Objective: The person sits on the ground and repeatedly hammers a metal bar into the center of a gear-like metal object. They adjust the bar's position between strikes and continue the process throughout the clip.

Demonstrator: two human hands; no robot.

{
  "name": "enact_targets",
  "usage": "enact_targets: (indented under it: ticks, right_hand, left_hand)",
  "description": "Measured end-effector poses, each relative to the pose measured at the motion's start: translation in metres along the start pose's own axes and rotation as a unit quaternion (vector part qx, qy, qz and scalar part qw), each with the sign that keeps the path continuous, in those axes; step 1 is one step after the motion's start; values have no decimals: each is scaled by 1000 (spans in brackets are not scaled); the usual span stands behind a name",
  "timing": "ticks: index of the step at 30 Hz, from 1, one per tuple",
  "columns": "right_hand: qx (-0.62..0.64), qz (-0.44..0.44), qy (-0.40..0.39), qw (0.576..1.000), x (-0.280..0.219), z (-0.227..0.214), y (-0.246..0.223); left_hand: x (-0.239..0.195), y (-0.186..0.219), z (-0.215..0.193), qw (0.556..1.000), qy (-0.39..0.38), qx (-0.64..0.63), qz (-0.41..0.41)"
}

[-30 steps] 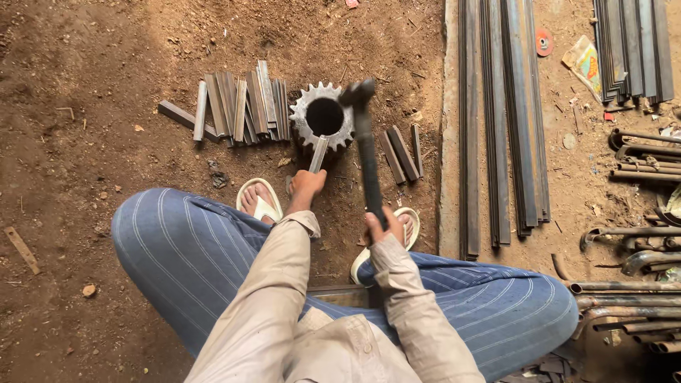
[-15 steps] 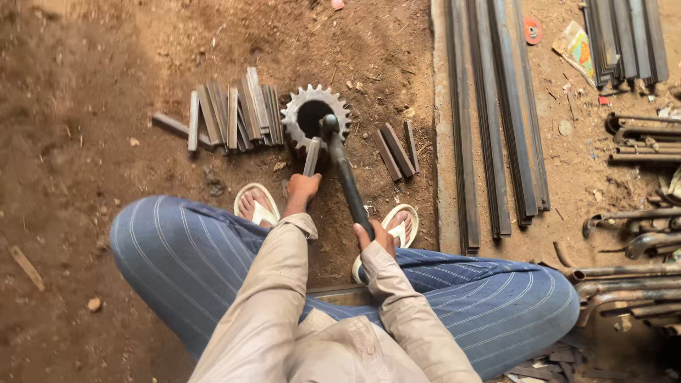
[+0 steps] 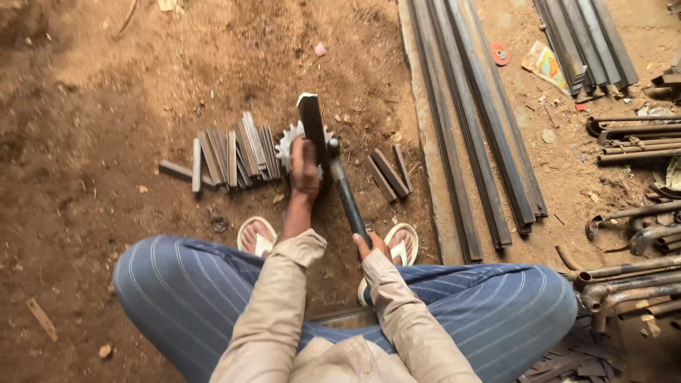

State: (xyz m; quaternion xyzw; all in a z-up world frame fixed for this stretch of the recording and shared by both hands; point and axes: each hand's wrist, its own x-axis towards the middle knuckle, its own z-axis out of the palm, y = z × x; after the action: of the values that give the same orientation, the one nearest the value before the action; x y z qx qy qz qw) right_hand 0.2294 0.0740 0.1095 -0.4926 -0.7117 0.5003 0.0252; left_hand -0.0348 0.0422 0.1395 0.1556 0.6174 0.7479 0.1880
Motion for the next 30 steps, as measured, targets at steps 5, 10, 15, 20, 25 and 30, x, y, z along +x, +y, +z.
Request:
enact_targets:
  ticks: [5, 10, 15, 20, 25, 30]
  right_hand:
    - [38, 16, -22, 999, -7, -5, -11]
    - [167, 72, -52, 982, -7, 2, -12]
    - [18, -39, -47, 998, 29, 6, 7]
    - [-74, -108, 32, 991, 13, 7, -4]
    - [135, -85, -3, 987, -40, -14, -69]
    - [370, -339, 22, 865, -57, -2, -90]
  left_hand:
    - [-1, 86, -62, 910, -233, -317, -131]
    - [-1, 0, -51, 955, -155, 19, -251]
    - [-27, -117, -48, 894, -60, 420, -147]
    - [-69, -141, -42, 852, -50, 490, -179]
    - [-87, -119, -35, 845, -42, 514, -142]
    - [-86, -103, -31, 847, -42, 511, -137]
